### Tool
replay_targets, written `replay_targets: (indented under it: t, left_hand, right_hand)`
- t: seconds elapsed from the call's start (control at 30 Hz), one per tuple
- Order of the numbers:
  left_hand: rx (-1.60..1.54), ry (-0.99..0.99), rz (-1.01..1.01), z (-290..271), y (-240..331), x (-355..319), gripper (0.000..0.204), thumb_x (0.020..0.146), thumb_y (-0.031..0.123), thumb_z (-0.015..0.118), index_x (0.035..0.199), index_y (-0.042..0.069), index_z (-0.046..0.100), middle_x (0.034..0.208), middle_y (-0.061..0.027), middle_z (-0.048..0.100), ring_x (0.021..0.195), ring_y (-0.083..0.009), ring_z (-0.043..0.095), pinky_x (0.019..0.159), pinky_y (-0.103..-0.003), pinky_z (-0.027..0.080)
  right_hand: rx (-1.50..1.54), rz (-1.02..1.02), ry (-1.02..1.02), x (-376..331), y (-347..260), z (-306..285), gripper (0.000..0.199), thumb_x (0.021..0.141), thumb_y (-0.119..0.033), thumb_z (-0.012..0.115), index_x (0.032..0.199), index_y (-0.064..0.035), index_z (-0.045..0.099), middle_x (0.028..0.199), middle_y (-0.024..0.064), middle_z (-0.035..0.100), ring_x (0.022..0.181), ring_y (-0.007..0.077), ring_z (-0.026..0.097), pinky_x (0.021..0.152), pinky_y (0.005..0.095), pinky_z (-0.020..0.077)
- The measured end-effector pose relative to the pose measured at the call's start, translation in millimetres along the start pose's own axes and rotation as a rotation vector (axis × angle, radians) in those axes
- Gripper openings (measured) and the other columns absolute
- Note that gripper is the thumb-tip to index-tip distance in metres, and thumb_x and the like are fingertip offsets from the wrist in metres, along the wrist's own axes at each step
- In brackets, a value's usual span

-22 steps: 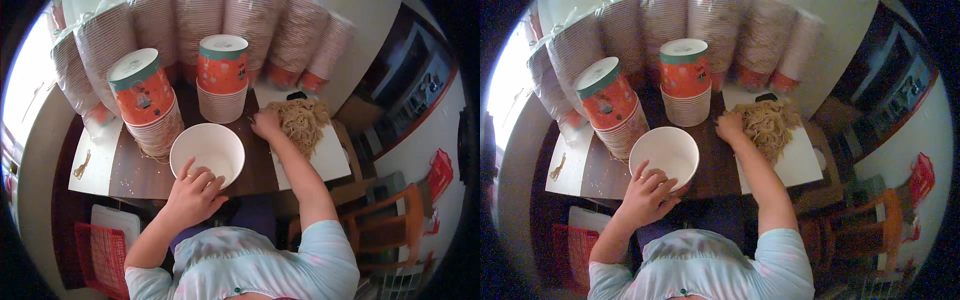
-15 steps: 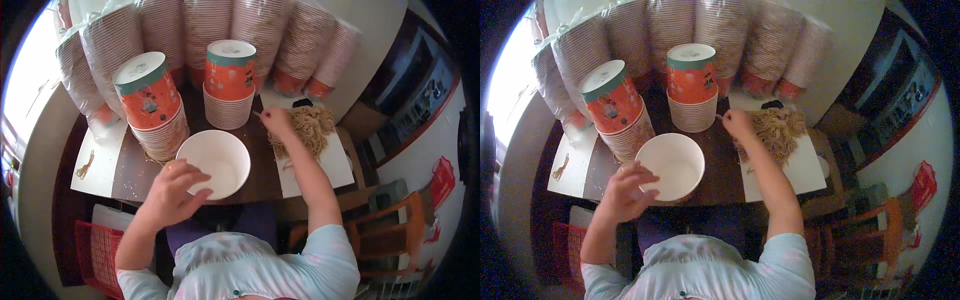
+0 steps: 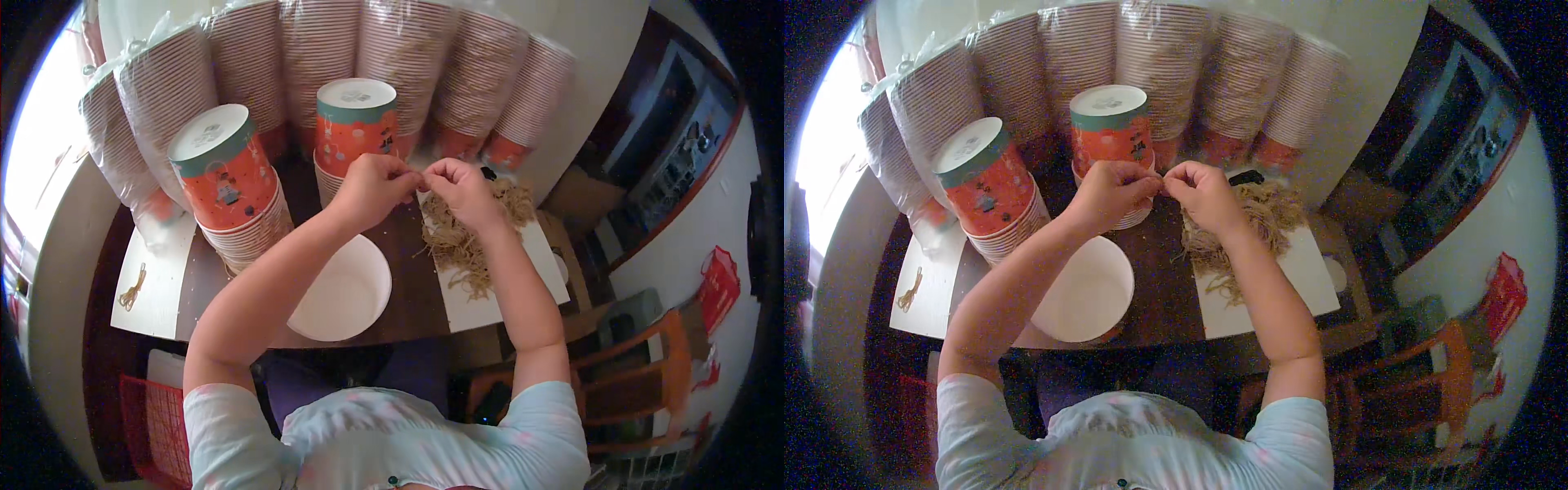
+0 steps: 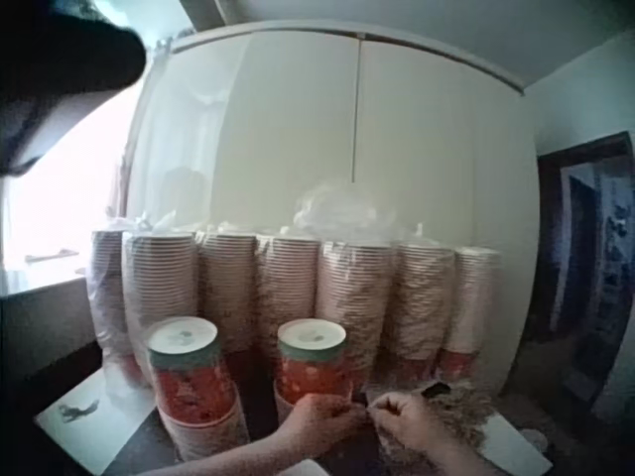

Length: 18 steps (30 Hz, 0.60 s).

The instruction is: Attaching string handles to paper buckets by threading them through pre-punched holes and tying knots.

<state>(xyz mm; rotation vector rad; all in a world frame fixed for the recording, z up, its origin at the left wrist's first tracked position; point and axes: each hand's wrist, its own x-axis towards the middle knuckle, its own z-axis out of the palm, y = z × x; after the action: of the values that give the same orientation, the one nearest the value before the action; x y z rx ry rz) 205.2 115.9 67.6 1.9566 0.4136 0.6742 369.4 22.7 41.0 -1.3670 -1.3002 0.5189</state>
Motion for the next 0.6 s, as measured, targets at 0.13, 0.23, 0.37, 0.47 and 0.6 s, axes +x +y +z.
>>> replay_targets:
  t: [0.13,0.23,0.37,0.47,0.6]
  left_hand:
    - [0.144,0.080,0.027,-6.1,-2.4,0.6,0.022,0.084,0.017,0.064,0.086,-0.004,0.067,0.069,-0.0080,0.066,0.064,-0.0104,0.061,0.059,-0.027,0.048]
    - [0.096,0.155,0.057,-16.6,-13.8,5.2,0.020,0.085,0.014,0.061,0.086,-0.005,0.066,0.068,-0.0086,0.065,0.064,-0.0102,0.060,0.061,-0.027,0.048]
    - [-0.104,0.306,0.091,-36.2,-29.1,11.4,0.019,0.086,0.014,0.061,0.085,-0.005,0.065,0.068,-0.0032,0.062,0.060,-0.0067,0.053,0.055,-0.024,0.043]
    - [-0.158,0.391,0.076,-52.6,-21.3,22.0,0.018,0.086,0.014,0.061,0.085,-0.004,0.064,0.068,-0.0021,0.061,0.058,-0.0058,0.051,0.052,-0.021,0.041]
    - [-0.147,0.392,0.075,-73.4,7.6,26.5,0.022,0.088,0.017,0.062,0.095,-0.003,0.064,0.081,-0.0044,0.063,0.068,-0.0088,0.057,0.063,-0.021,0.046]
  right_hand:
    - [0.231,0.025,0.105,-4.0,-1.1,-8.9,0.013,0.088,-0.011,0.055,0.089,0.0002,0.060,0.086,0.0063,0.066,0.075,0.0115,0.060,0.071,0.0251,0.0480]
    - [0.375,-0.012,0.144,-10.9,8.8,-28.2,0.014,0.090,-0.016,0.050,0.092,-0.0026,0.054,0.079,0.0065,0.062,0.077,0.0167,0.060,0.082,0.0318,0.0474]
    - [0.366,0.096,-0.148,-51.6,32.7,-68.1,0.010,0.091,-0.016,0.050,0.088,-0.0067,0.053,0.072,0.0034,0.059,0.068,0.0145,0.059,0.065,0.0348,0.0485]
    - [-0.820,0.075,-0.155,-79.8,93.0,-84.0,0.018,0.083,-0.019,0.056,0.084,-0.0013,0.056,0.068,0.0142,0.059,0.062,0.0267,0.059,0.064,0.0395,0.0481]
    - [-1.023,0.430,-0.243,-89.8,101.0,-99.9,0.020,0.081,-0.020,0.058,0.081,-0.0001,0.060,0.076,0.0179,0.061,0.072,0.0309,0.062,0.066,0.0398,0.0479]
